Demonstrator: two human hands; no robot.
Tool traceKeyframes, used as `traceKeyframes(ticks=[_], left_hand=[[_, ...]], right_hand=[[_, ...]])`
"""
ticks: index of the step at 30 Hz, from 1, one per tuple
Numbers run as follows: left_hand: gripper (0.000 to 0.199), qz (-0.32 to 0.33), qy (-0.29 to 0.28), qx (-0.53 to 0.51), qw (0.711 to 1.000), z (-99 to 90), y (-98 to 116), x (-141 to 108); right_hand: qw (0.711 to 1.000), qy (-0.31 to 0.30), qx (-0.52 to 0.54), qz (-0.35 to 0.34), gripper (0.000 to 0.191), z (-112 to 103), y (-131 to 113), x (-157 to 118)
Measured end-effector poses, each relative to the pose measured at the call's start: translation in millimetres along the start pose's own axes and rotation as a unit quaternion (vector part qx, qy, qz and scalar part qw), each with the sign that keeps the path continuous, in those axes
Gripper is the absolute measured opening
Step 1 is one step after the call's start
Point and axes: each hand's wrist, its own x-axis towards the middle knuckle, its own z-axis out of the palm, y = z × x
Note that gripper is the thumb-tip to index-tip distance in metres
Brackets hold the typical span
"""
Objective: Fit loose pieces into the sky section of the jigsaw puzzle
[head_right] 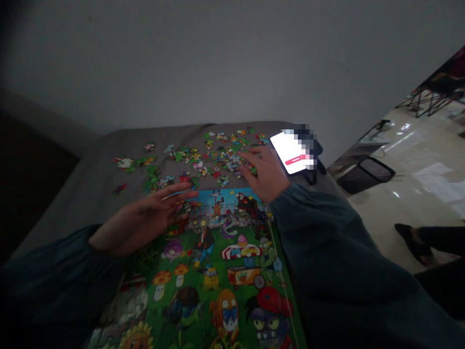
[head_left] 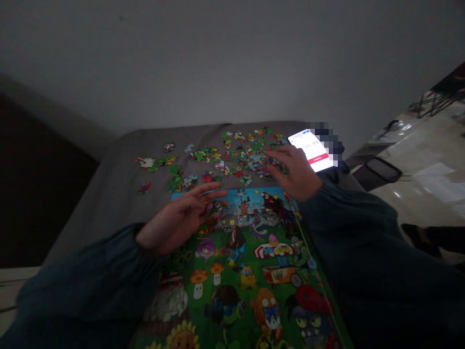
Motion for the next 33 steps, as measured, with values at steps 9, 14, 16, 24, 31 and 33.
traceKeyframes(ticks=[9,14,16,24,31,33], left_hand=[[0.043,0.093,-0.054,0.202,0.973,2.6,-13,-2],[0.049,0.048,-0.046,0.236,0.969,3.4,-11,-1],[0.048,0.057,-0.033,0.248,0.966,0.6,-8,0],[0.046,0.093,-0.007,0.254,0.963,-6.3,-1,1],[0.047,0.031,-0.014,0.203,0.979,0.2,-5,1],[0.046,0.022,-0.025,0.202,0.979,0.9,-6,1]], right_hand=[[0.862,-0.291,0.398,0.118,0.045,31,-81,-37],[0.857,-0.267,0.415,0.147,0.023,25,-67,-28],[0.888,-0.237,0.377,0.118,0.020,11,-54,-18],[0.858,-0.370,0.344,0.098,0.041,-21,-30,-9],[0.861,-0.313,0.393,0.080,0.025,0,-53,-21],[0.870,-0.283,0.398,0.065,0.026,4,-56,-22]])
